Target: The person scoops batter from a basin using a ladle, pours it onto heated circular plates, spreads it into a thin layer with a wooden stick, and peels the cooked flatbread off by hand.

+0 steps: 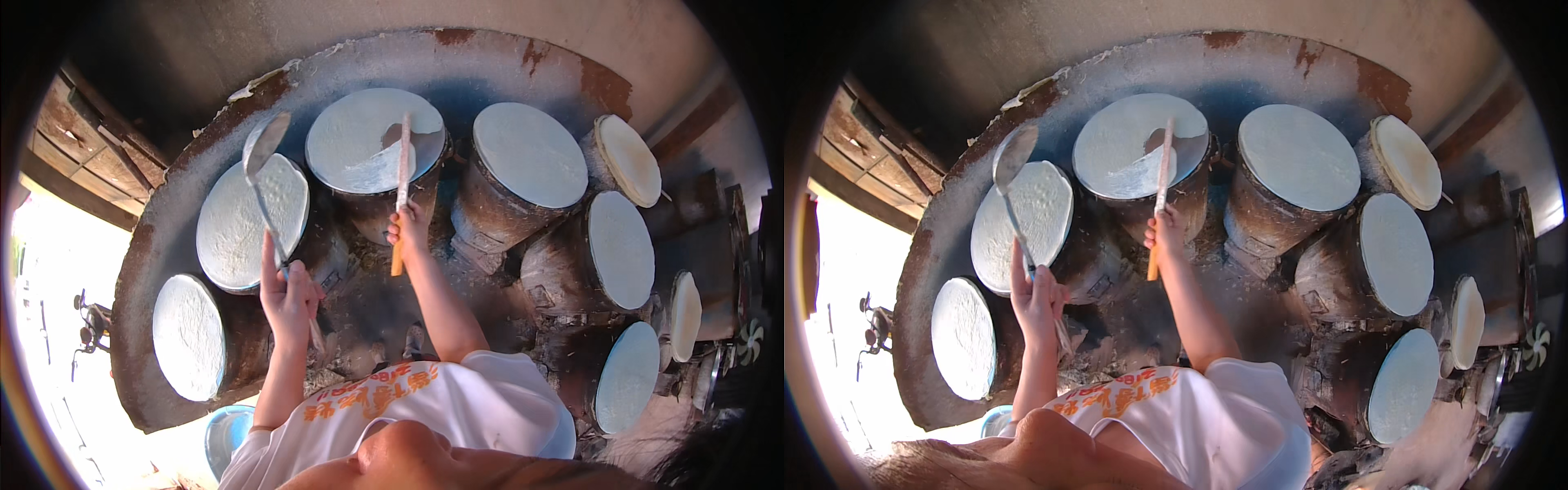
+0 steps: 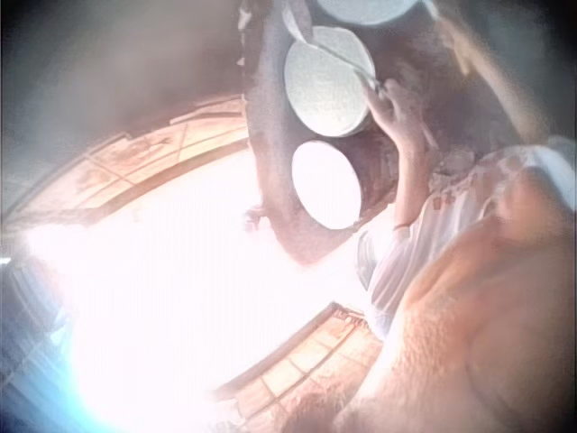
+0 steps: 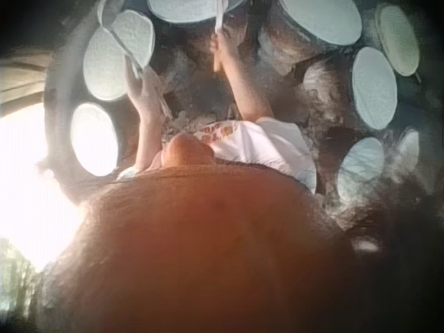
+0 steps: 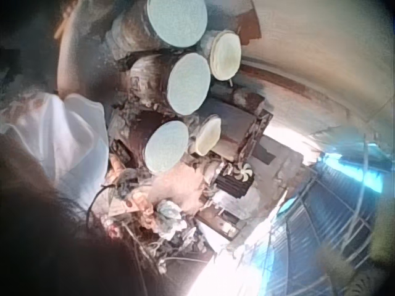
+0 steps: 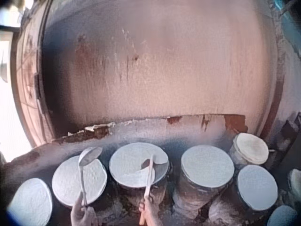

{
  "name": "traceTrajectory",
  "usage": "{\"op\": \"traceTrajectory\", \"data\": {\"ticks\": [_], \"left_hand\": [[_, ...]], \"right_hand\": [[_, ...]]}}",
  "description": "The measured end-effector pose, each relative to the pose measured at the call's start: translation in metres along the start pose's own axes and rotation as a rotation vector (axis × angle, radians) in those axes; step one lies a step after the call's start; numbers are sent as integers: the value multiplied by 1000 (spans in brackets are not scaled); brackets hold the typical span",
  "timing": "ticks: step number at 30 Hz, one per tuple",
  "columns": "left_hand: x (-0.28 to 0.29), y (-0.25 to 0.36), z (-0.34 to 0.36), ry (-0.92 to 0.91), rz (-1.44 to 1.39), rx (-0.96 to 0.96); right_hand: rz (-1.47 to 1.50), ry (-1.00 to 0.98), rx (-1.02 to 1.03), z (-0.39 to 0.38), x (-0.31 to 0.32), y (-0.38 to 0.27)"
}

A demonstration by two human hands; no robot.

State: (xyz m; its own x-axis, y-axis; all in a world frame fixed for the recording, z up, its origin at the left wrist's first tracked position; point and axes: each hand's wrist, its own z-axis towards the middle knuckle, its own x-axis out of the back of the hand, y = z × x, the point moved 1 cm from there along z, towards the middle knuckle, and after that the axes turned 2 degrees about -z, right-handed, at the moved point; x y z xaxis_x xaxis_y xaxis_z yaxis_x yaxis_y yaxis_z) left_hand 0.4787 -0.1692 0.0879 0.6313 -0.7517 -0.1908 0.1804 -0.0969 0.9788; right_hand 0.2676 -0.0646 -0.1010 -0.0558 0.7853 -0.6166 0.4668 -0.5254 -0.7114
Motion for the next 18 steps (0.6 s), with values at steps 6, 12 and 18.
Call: {"op": "traceTrajectory", "data": {"ticks": [6, 12, 18], "left_hand": [[8, -8, 3, 37, 11, -49], [-32, -18, 15, -42, 5, 12], [-85, -32, 51, -108, 55, -23]], "right_hand": [[-322, -71, -282, -74, 33, 20], [-314, 2, -254, -27, 88, -76], [-390, -99, -183, 63, 94, -137]]}}
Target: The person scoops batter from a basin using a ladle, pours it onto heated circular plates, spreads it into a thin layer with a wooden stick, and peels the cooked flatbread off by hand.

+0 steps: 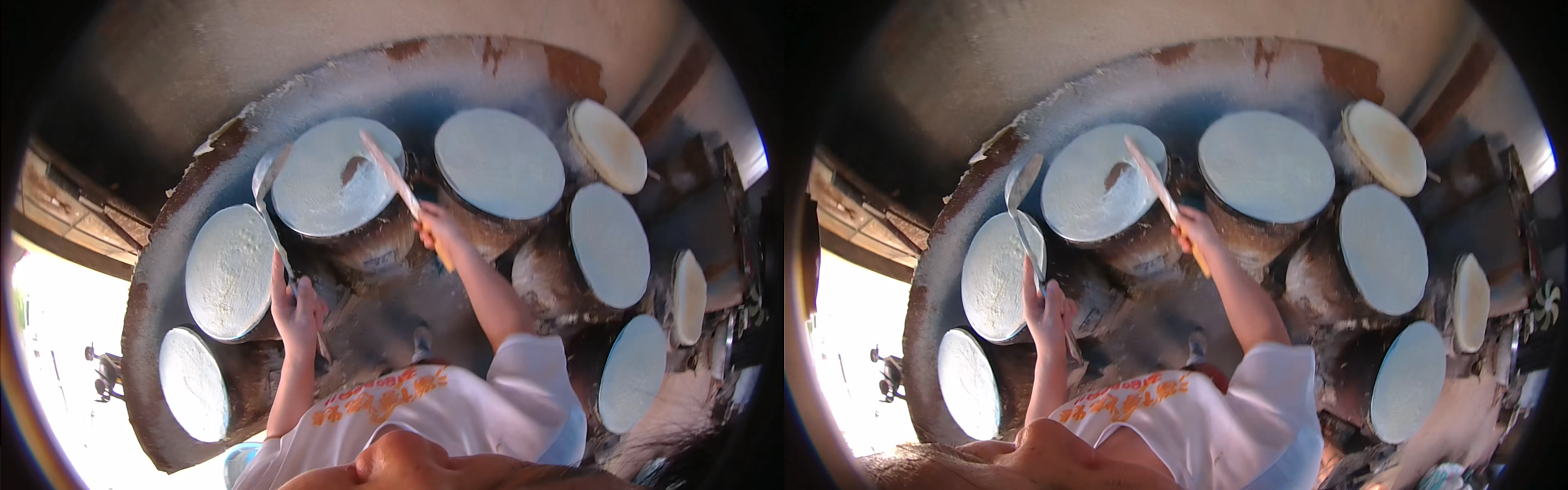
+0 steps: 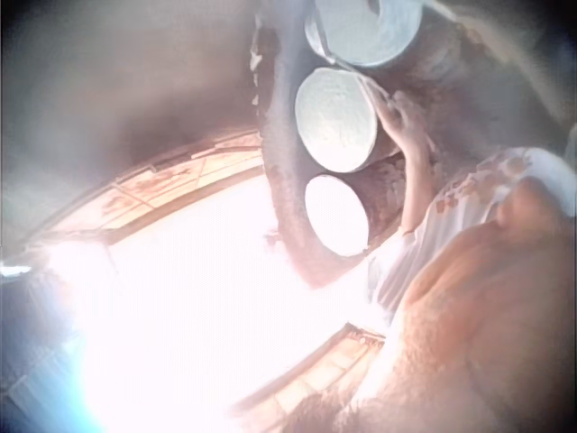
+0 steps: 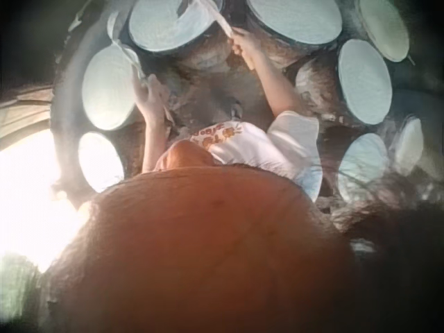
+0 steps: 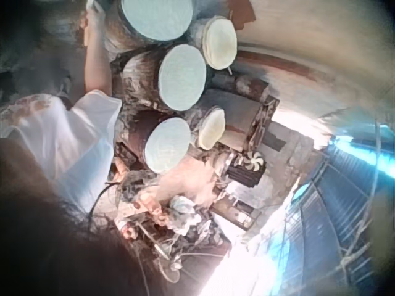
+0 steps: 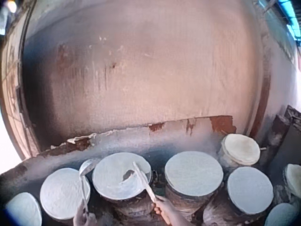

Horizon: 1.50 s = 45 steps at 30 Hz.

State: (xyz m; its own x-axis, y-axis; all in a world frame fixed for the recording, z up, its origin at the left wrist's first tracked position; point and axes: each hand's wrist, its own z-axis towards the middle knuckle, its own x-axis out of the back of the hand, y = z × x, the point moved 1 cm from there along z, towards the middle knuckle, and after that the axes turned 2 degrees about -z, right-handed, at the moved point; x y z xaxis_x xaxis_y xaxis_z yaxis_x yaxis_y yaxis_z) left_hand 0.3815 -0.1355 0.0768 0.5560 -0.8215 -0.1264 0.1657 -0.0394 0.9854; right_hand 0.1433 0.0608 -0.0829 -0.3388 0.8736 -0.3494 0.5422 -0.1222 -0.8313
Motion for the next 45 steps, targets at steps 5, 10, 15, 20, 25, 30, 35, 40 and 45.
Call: {"op": "traceTrajectory", "data": {"ticks": [5, 10, 15, 20, 25, 30, 35, 40, 45], "left_hand": [[-19, -21, 17, 24, 96, -23], [-54, -22, 28, -6, 132, 55], [-68, -27, 41, 9, 108, 63], [-57, -33, 56, -4, 123, 76], [-92, -32, 98, -114, 76, 233], [-82, -26, 120, 77, -12, 319], [-70, -63, 141, -173, -336, 286], [-81, -24, 142, -67, -540, 536], [-42, -14, 145, 7, -859, 734]], "right_hand": [[-405, -122, 19, -42, -30, 5], [-225, -61, -29, -57, 39, 6], [-516, 129, 136, 68, 21, -60], [-1255, 252, 632, 59, -36, -51], [-1240, 350, 473, 23, 9, -37], [-1312, 226, 683, 42, -43, -46], [-1280, 320, 619, 32, 9, -27], [-1267, 155, 601, 19, -3, -64], [-1363, 173, 695, 34, 14, -33]]}}
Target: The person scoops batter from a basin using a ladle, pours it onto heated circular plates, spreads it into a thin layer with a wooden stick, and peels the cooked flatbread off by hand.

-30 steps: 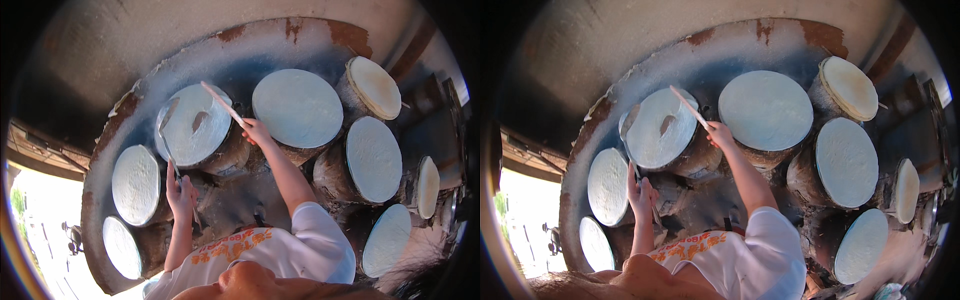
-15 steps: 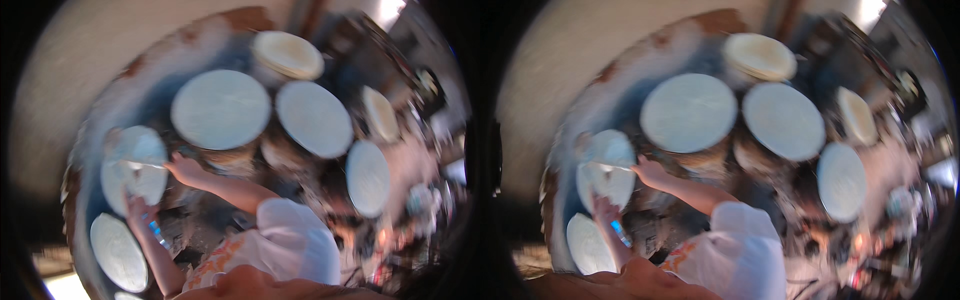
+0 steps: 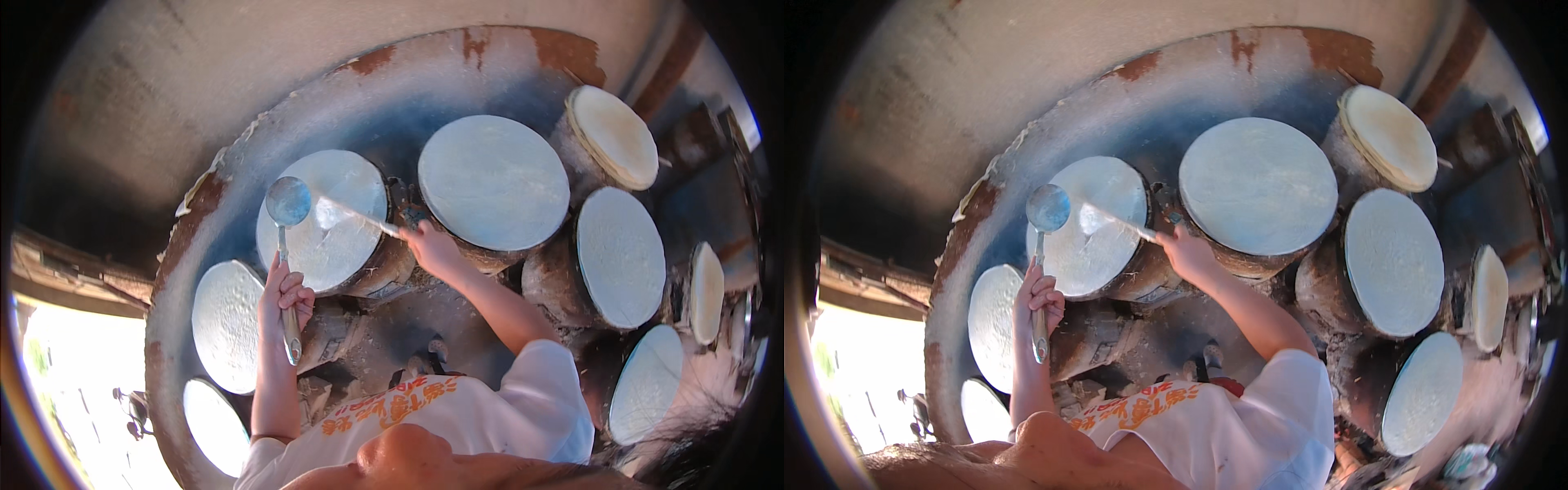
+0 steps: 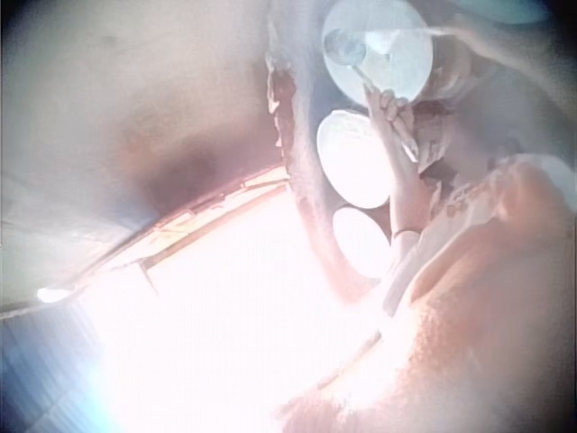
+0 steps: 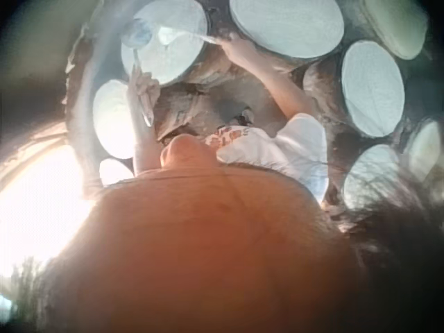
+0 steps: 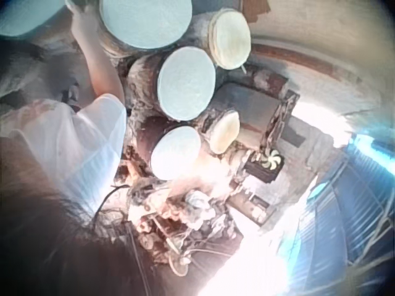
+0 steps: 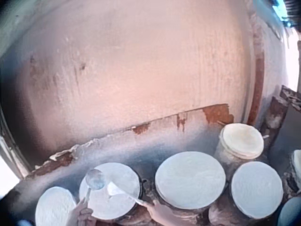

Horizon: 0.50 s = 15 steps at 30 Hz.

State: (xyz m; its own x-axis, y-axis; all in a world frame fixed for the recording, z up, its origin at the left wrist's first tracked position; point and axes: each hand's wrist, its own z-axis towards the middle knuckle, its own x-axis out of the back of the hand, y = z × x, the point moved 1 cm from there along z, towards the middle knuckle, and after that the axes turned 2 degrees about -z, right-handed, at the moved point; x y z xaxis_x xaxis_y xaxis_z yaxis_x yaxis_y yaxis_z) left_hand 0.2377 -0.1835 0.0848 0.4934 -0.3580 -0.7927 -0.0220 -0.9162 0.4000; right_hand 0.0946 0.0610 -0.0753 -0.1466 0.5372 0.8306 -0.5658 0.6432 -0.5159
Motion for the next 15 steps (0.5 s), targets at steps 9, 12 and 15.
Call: {"op": "traceTrajectory", "data": {"ticks": [9, 12, 15], "left_hand": [[37, -4, 14, 14, -267, 115], [27, -5, 20, 103, -221, 86], [38, -18, 47, 58, -172, 45]], "right_hand": [[-65, -176, 78, -8, 46, -9], [-14, -204, 125, -49, 35, -4], [94, 209, -5, -88, 25, -3]]}}
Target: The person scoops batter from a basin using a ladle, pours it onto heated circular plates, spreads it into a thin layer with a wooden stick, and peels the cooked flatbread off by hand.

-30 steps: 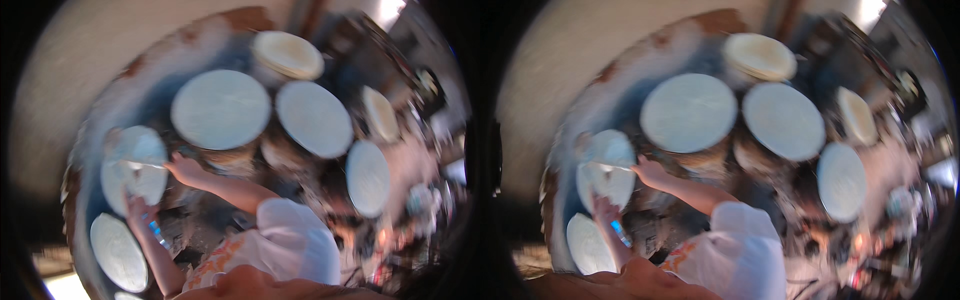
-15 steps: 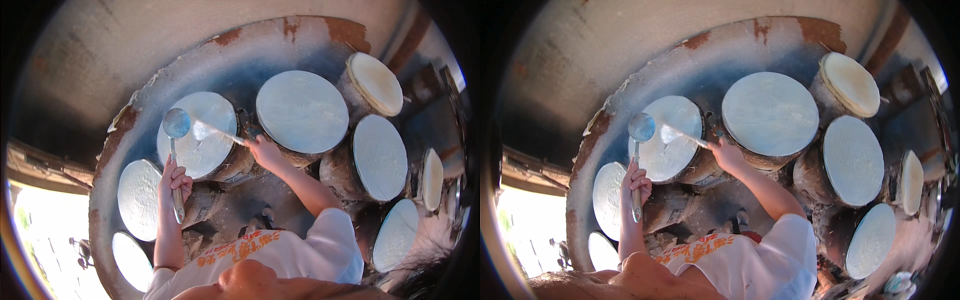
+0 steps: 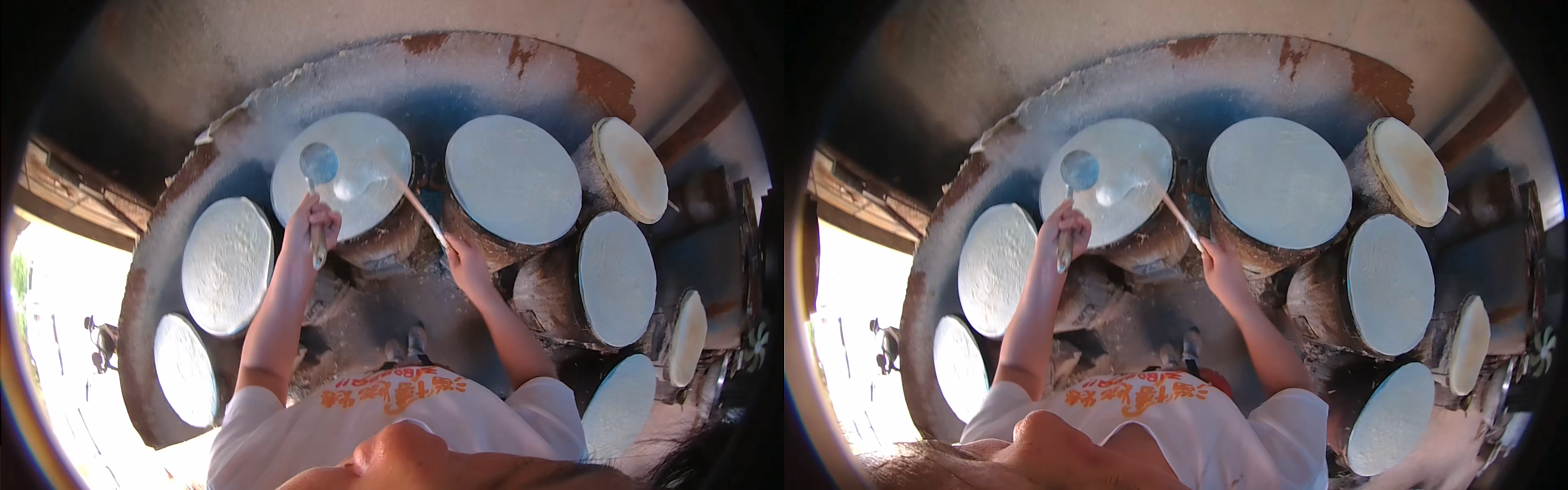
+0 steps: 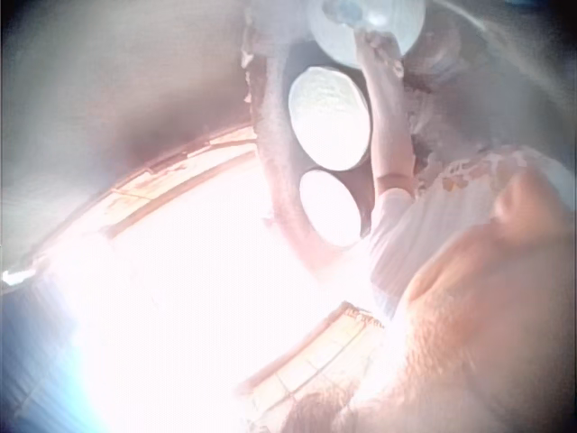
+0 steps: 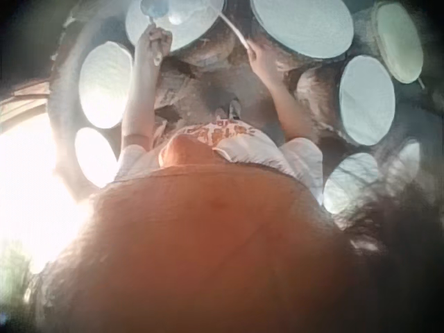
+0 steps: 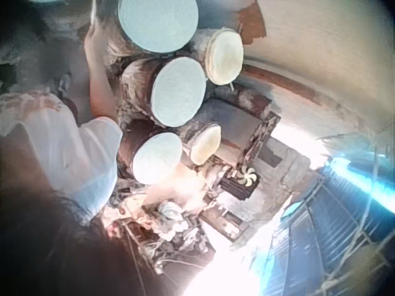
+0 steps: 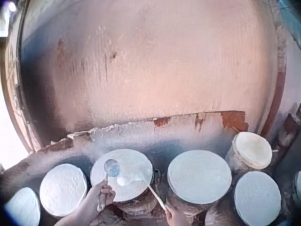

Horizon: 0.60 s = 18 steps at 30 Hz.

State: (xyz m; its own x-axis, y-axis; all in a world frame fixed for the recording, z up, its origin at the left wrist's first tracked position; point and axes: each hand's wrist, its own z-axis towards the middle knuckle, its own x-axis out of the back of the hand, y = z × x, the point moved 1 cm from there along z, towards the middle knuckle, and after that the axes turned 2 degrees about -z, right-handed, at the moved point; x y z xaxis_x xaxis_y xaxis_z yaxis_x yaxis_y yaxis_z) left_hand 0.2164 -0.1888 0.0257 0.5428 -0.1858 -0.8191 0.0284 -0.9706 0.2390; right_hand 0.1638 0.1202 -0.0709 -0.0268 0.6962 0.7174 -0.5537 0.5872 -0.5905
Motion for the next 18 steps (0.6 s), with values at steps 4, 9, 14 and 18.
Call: {"op": "traceTrajectory", "data": {"ticks": [4, 9, 14, 18], "left_hand": [[4, -35, 9, 95, -8, -88], [33, -62, 11, -24, -315, -252], [33, -55, -46, -470, -880, 50], [44, -33, -108, -552, -949, 12]], "right_hand": [[517, -336, -552, -27, -49, -48], [293, -53, -7, -19, -87, -75], [337, -202, -287, 21, -44, -49], [216, -373, -62, -19, -50, -74]]}}
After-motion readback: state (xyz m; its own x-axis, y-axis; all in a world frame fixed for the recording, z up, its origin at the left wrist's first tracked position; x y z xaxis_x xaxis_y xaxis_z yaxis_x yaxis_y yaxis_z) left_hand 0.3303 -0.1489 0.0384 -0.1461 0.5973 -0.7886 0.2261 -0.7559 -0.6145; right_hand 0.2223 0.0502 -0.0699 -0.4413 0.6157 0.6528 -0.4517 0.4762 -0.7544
